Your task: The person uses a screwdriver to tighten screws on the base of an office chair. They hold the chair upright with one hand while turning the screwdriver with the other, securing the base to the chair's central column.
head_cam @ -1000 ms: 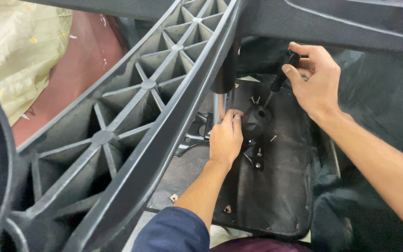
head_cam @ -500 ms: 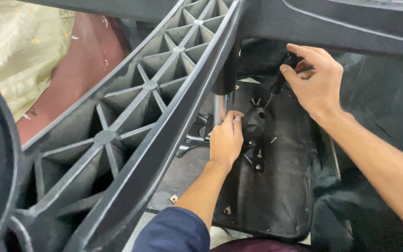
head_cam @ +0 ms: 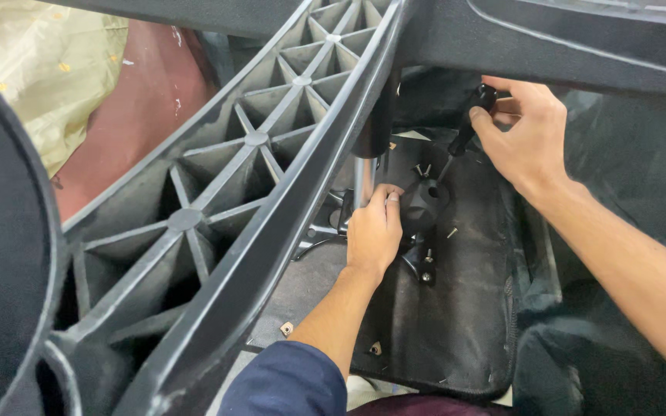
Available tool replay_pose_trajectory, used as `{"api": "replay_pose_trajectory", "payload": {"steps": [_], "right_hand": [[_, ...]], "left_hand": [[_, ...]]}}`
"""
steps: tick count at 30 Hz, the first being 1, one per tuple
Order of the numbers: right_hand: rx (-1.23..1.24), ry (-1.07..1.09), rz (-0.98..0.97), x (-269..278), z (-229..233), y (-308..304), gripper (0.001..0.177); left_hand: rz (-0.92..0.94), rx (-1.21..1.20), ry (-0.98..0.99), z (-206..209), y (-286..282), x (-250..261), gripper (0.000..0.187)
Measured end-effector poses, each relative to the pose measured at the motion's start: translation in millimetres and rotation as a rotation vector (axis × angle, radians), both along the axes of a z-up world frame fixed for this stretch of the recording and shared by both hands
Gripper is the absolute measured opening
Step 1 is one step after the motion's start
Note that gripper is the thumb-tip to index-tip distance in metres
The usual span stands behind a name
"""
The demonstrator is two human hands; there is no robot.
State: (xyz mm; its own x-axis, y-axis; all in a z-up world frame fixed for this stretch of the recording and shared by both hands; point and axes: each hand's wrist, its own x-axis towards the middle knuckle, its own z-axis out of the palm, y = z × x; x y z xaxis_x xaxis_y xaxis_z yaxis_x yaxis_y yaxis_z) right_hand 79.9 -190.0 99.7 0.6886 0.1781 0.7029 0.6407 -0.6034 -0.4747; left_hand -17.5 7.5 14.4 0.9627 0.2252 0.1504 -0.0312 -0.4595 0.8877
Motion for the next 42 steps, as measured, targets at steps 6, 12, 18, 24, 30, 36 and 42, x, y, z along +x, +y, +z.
{"api": "replay_pose_trajectory", "payload": {"steps": [6, 12, 18, 24, 30, 36, 42], "right_hand": [[0.1, 0.126, -0.009, -2.7, -1.0, 2.4, 0.037], [0.054, 0.082, -0.072, -9.3, 0.9, 3.2, 0.037], [0.047, -0.032, 0.054, -22.2, -0.3, -2.8, 0.024], [0.16, 0.117, 0.064, -22.3, 3.9, -2.3, 0.033], [0.122, 0.052, 0.047, -32.1, 0.2, -5.3, 0.029], [0.219, 0.11, 0.147, -36.8, -1.9, -5.4, 0.031], [0.141, 0.055, 0.053, -48.6, -3.2, 0.5, 0.033]], "left_hand": [[-0.008, -0.004, -0.006, 0.8, 1.2, 0.6, 0.028], [-0.002, -0.01, -0.026, 1.4, -0.7, 1.4, 0.027], [-0.001, -0.002, -0.019, 0.9, -3.5, 1.6, 0.027], [0.003, 0.011, -0.038, -0.9, -7.3, 0.0, 0.026], [0.008, 0.004, -0.019, -2.6, -11.1, 0.5, 0.026], [0.012, 0.018, -0.028, -5.1, -13.2, 0.0, 0.026], [0.011, 0.009, -0.013, -3.6, -10.7, -5.7, 0.026]]}}
